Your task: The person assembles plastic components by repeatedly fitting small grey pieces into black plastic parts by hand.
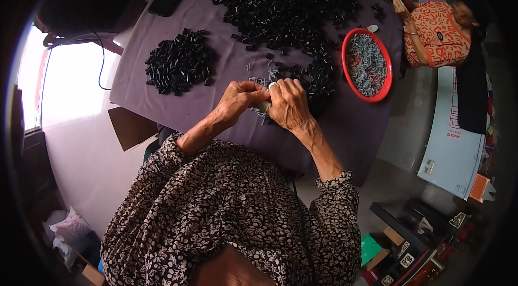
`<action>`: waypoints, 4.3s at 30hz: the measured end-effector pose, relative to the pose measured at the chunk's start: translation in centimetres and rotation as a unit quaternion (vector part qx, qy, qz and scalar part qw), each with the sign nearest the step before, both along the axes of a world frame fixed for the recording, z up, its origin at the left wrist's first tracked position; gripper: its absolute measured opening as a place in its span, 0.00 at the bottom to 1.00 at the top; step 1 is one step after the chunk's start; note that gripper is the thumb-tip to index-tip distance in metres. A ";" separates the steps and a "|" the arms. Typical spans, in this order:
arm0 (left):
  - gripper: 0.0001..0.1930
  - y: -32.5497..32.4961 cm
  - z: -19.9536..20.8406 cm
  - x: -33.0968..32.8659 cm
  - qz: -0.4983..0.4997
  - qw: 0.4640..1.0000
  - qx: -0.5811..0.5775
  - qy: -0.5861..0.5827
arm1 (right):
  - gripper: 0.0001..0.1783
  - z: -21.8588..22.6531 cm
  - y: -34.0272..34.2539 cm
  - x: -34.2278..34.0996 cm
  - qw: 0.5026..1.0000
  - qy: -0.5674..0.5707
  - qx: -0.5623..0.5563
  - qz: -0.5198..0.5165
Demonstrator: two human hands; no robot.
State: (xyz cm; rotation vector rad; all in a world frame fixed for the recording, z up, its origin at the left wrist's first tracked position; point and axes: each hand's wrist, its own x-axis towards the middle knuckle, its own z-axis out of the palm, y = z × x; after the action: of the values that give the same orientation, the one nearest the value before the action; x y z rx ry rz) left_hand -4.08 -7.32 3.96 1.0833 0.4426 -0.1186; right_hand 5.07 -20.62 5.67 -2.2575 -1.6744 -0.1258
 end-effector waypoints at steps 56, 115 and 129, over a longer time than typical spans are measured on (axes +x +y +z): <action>0.06 3.0 -1.7 0.7 0.157 0.986 -0.045 -0.031 | 0.10 -1.8 1.6 1.8 0.910 0.367 0.145 -0.130; 0.10 3.9 0.6 0.9 0.063 0.980 0.152 -0.113 | 0.13 2.2 4.7 3.7 0.869 0.485 0.076 -0.062; 0.08 3.9 1.6 1.3 0.111 0.823 0.504 -0.237 | 0.16 4.3 6.0 3.8 0.926 0.371 -0.010 -0.065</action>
State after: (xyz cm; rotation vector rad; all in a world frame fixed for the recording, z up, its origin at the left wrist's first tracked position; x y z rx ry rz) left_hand -2.80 -3.39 5.53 2.0223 0.1441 0.6645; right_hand 8.85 -14.65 10.00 -2.0377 -1.1148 0.6407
